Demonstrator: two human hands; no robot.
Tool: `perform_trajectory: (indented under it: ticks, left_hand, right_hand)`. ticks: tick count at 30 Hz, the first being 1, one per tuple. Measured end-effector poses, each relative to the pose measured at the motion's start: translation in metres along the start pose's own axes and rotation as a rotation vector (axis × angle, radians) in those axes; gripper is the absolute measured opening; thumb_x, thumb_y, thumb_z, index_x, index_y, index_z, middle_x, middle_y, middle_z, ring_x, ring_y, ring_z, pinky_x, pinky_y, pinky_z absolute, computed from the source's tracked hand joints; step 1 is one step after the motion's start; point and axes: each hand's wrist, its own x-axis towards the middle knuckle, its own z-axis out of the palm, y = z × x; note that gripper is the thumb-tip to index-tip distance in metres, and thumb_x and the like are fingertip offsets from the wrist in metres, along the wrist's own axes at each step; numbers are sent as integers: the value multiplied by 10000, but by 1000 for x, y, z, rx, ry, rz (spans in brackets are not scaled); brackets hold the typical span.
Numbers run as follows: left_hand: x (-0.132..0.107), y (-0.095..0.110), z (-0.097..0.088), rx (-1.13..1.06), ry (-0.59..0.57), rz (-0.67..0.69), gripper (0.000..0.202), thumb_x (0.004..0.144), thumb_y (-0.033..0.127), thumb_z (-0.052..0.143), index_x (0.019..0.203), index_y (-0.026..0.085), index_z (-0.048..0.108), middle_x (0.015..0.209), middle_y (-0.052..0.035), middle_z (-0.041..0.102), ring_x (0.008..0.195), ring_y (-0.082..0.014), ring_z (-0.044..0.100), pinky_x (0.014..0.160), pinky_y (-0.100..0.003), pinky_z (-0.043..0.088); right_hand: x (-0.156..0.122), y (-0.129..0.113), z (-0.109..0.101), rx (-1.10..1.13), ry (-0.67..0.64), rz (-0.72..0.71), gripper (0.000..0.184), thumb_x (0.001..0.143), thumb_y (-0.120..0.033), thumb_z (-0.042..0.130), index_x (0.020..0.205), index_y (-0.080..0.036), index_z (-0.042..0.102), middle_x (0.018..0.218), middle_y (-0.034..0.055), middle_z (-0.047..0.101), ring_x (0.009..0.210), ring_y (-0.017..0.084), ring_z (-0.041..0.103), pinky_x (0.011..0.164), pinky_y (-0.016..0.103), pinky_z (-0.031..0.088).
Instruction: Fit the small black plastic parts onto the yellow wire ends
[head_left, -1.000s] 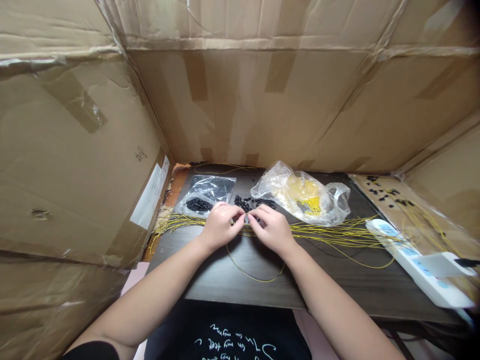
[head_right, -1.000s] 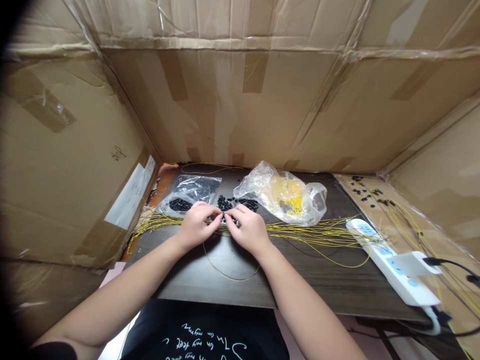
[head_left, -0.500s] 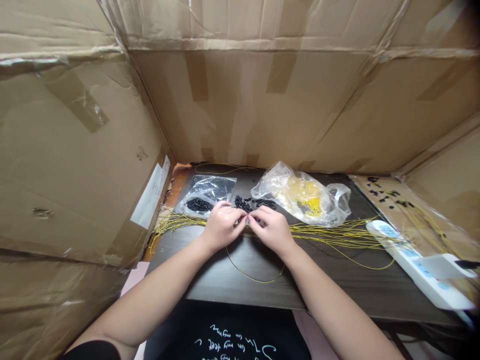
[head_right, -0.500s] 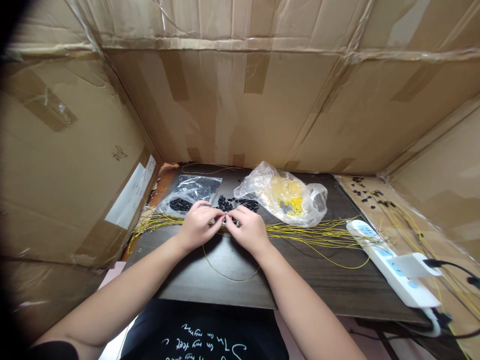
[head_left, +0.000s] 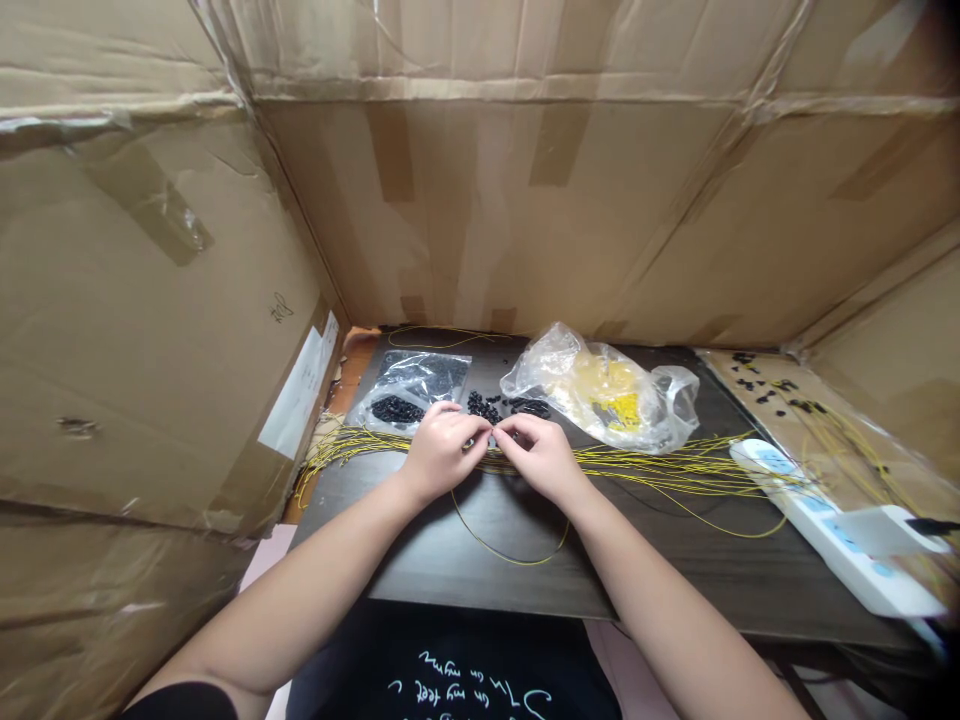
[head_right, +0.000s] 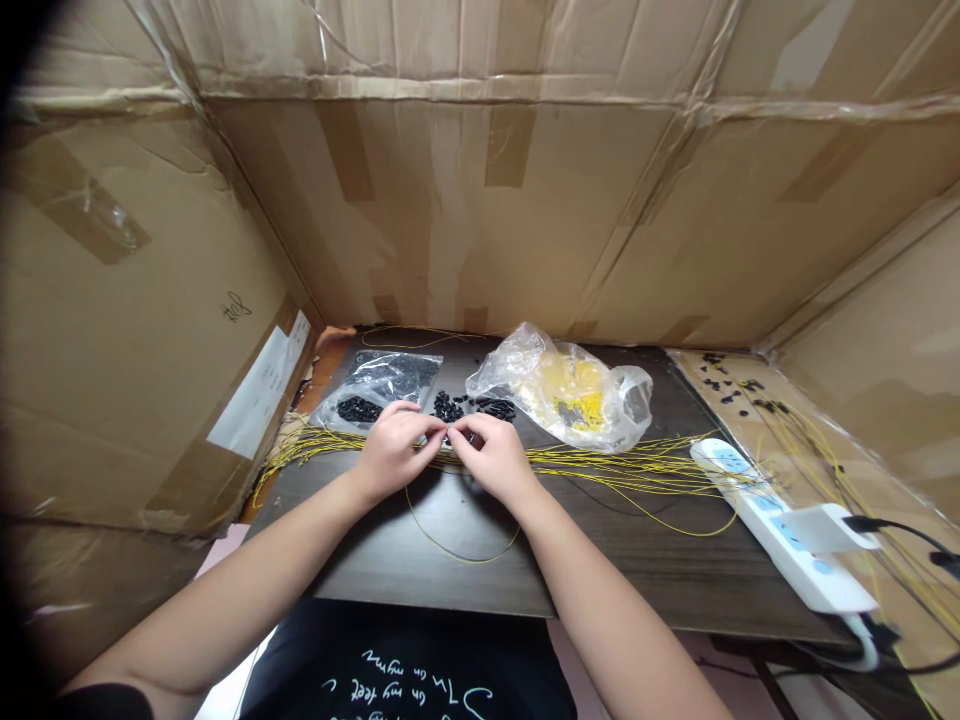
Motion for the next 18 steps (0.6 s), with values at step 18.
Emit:
perform_trajectory:
  ticks: [18]
  left_hand:
    - [0, -3, -1, 62, -13, 62, 108, 955, 173, 580, 916, 214, 672, 840, 18, 771, 747, -135, 694, 963, -378, 444]
  right_hand:
    - [-1, 0, -5, -119, -29, -87, 172, 923, -273, 582, 836, -195, 707, 767, 22, 660, 654, 132, 565, 641, 266, 438]
